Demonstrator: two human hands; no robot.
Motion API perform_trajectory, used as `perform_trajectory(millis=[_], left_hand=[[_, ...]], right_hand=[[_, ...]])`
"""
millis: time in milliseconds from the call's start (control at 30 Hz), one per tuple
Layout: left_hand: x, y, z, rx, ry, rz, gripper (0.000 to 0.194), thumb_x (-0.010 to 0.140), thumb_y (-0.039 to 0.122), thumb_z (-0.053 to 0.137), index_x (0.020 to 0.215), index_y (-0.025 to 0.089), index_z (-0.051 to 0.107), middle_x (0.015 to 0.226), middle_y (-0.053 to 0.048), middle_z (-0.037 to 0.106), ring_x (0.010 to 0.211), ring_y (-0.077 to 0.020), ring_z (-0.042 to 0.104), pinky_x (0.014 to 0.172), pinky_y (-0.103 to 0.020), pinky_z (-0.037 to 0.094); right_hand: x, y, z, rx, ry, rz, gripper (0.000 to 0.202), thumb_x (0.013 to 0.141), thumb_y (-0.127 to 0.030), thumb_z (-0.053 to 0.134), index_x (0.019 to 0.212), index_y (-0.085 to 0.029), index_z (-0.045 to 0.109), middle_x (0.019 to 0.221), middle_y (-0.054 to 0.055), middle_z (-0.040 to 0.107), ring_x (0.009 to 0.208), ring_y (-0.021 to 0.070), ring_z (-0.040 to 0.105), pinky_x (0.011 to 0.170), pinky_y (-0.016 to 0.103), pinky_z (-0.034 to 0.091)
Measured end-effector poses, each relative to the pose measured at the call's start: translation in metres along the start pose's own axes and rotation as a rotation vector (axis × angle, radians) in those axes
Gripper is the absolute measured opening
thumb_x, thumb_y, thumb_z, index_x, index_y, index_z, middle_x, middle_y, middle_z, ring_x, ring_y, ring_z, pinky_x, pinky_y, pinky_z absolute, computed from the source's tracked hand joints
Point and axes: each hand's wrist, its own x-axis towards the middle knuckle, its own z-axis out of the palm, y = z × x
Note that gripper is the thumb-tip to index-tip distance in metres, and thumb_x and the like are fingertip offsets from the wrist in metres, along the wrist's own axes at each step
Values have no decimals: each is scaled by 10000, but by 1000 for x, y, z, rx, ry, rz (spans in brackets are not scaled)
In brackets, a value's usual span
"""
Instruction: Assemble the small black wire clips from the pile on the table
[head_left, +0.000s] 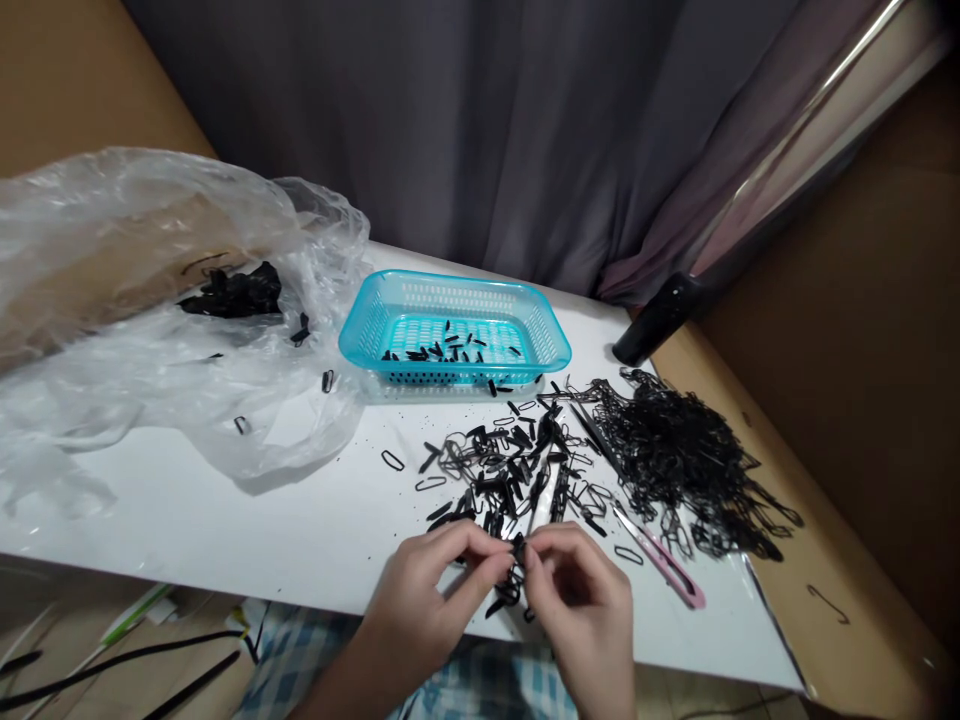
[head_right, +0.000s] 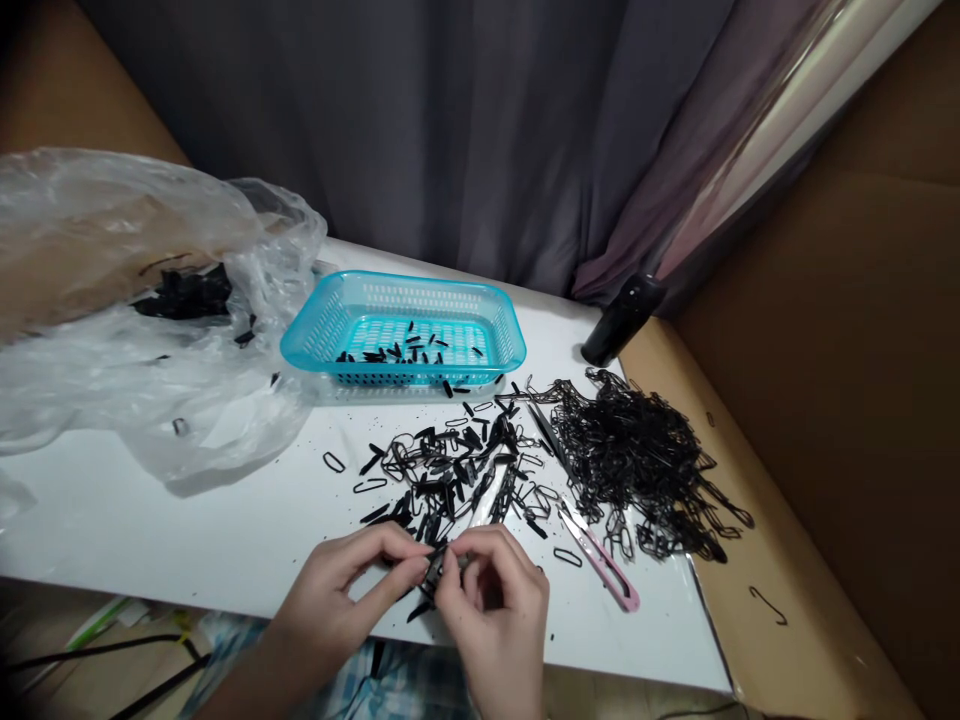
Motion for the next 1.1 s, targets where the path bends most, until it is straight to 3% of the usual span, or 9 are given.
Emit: perform_trajectory(millis=[133,300,500,733,867,1000,1100], left_hand=[[-3,-3,6,61,21,91,140,928,203,553,832,199,656,760,4,715,698,-141,678,658,-230,503],[-3,-3,7,54,21,87,153,933,210,548,827,200,657,750,0,709,684,-143,670,645,-233,501],[2,2,0,-44,-10,-10,162,926,251,563,813,207,671,762,2,703,717,-149,655,667,-234,488],[4,4,-6,-392,-164,-187,197,956,355,543,872,199,629,703,22,597,651,-129,579,615,-218,473],[7,6,-8,-478,-209,-227,225,953,394,556,865,193,608,687,34,565,620,-115,550,616,-214,470],[8,5,-7,-451,-169,-241,213,937,371,577,837,188,619,676,28,586,626,-116,575,617,-206,492],[6,3,-3,-338,-47,-220,189,911,333,587,801,187,634,657,17,622,614,-127,614,585,-199,511]], right_hand=[[-1,-2,6,-130,135,-80,77,845,-170,634,779,-209,626,715,-18,605,513,106,471,483,224,378],[0,-2,8,-211,165,-140,88,843,-151,632,783,-210,609,697,-24,598,491,101,483,462,206,400],[1,-3,8,-171,107,-125,95,851,-153,618,777,-210,602,689,-26,589,494,101,479,456,202,398],[1,-4,7,-112,67,-120,90,847,-136,609,792,-207,619,714,-19,598,503,101,480,467,210,392],[3,-3,9,-124,62,-132,106,849,-119,596,797,-210,605,717,-26,582,498,95,475,468,205,394],[3,-3,11,-106,98,-114,108,859,-120,592,804,-213,598,719,-29,572,496,91,463,466,202,388],[2,-3,10,-30,88,-104,125,856,-103,577,803,-215,595,748,-18,576,515,95,472,473,209,383]])
